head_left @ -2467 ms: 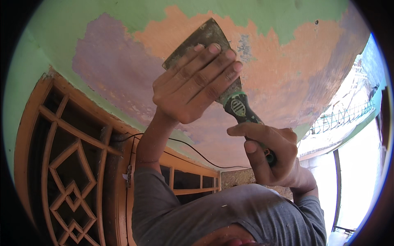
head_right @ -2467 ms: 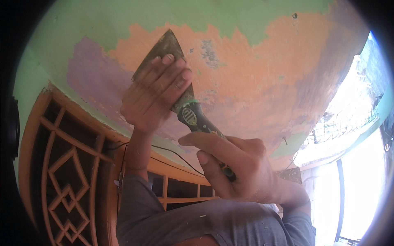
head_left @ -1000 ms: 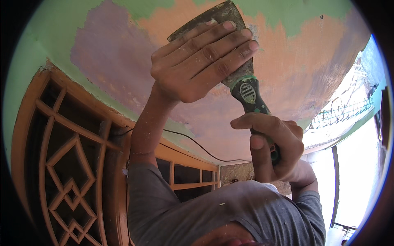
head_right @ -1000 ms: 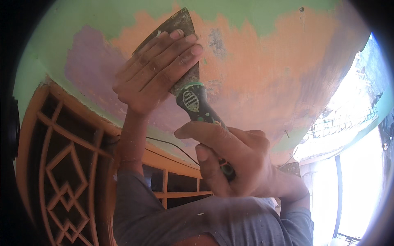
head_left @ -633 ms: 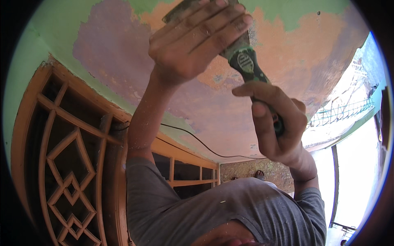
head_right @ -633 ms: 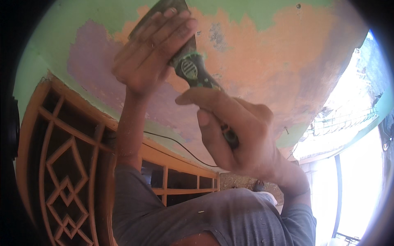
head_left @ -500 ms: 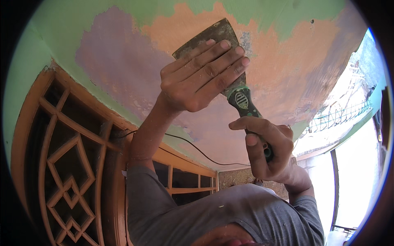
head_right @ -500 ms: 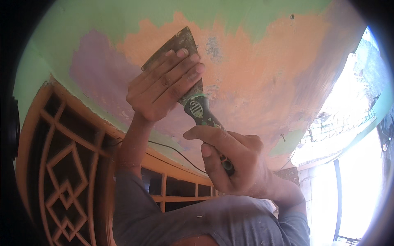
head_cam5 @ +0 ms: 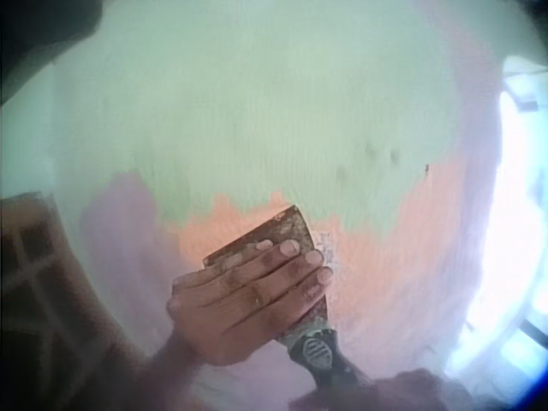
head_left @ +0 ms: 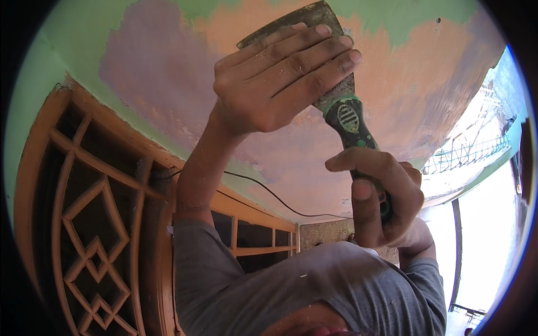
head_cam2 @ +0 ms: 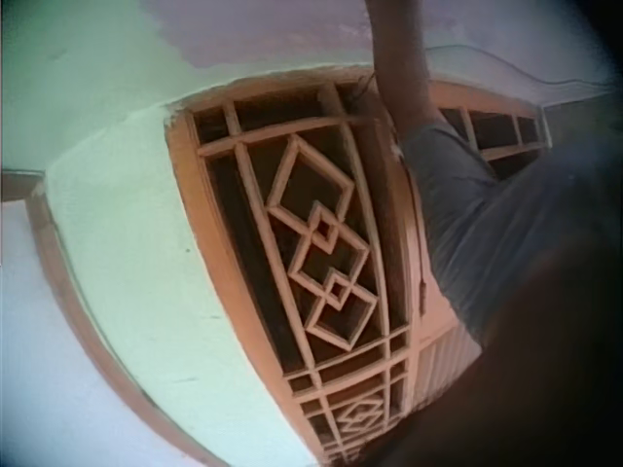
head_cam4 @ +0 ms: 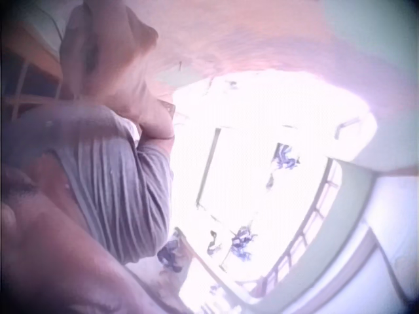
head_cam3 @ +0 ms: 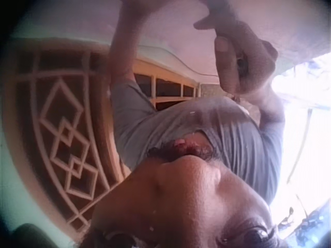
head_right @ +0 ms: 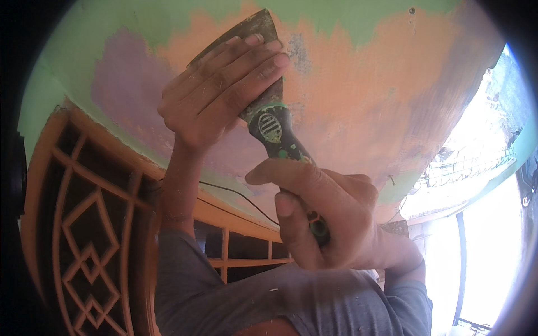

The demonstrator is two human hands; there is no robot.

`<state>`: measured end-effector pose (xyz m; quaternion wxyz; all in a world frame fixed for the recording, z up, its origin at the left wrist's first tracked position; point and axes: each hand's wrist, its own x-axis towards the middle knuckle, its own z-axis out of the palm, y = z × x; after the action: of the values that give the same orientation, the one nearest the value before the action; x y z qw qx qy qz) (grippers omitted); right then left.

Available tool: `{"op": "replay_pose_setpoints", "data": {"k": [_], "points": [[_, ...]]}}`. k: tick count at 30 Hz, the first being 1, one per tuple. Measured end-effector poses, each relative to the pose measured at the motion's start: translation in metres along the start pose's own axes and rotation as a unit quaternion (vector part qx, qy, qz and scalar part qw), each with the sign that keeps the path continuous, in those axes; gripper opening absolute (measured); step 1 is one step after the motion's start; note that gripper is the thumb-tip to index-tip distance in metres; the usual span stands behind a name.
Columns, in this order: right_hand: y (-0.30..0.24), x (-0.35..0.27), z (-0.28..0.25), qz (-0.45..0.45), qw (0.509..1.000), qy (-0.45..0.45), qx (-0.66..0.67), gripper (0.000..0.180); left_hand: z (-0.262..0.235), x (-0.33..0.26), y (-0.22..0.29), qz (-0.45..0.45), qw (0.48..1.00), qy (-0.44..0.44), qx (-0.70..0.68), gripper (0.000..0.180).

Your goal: The person scrapes old paint off a ceiling using a hand scraper. They repeatedly scrape different areas of the ceiling surface, removing loose paint flakes and debris.

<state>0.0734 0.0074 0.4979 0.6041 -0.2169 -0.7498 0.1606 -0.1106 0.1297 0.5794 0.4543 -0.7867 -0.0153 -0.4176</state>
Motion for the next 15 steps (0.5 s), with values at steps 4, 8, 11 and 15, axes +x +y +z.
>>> {"op": "replay_pose_setpoints", "data": {"k": [4,8,11,15], "points": [[0.017,-0.019,0.005,0.02,0.999,-0.02,-0.029,0.025,-0.006,-0.02,0.021,-0.006,0.998,-0.056,0.026,0.024],[0.017,-0.005,0.008,0.001,1.0,0.004,-0.023,0.024,0.003,-0.011,0.003,0.0,0.999,-0.02,0.029,0.025],[0.009,-0.005,0.009,0.018,1.0,0.014,0.001,0.02,0.001,-0.01,0.004,-0.008,1.0,-0.023,0.015,0.025],[0.021,-0.011,0.011,-0.006,0.999,0.025,-0.029,0.02,-0.001,-0.009,0.004,0.009,0.999,-0.037,0.037,0.027]]}}
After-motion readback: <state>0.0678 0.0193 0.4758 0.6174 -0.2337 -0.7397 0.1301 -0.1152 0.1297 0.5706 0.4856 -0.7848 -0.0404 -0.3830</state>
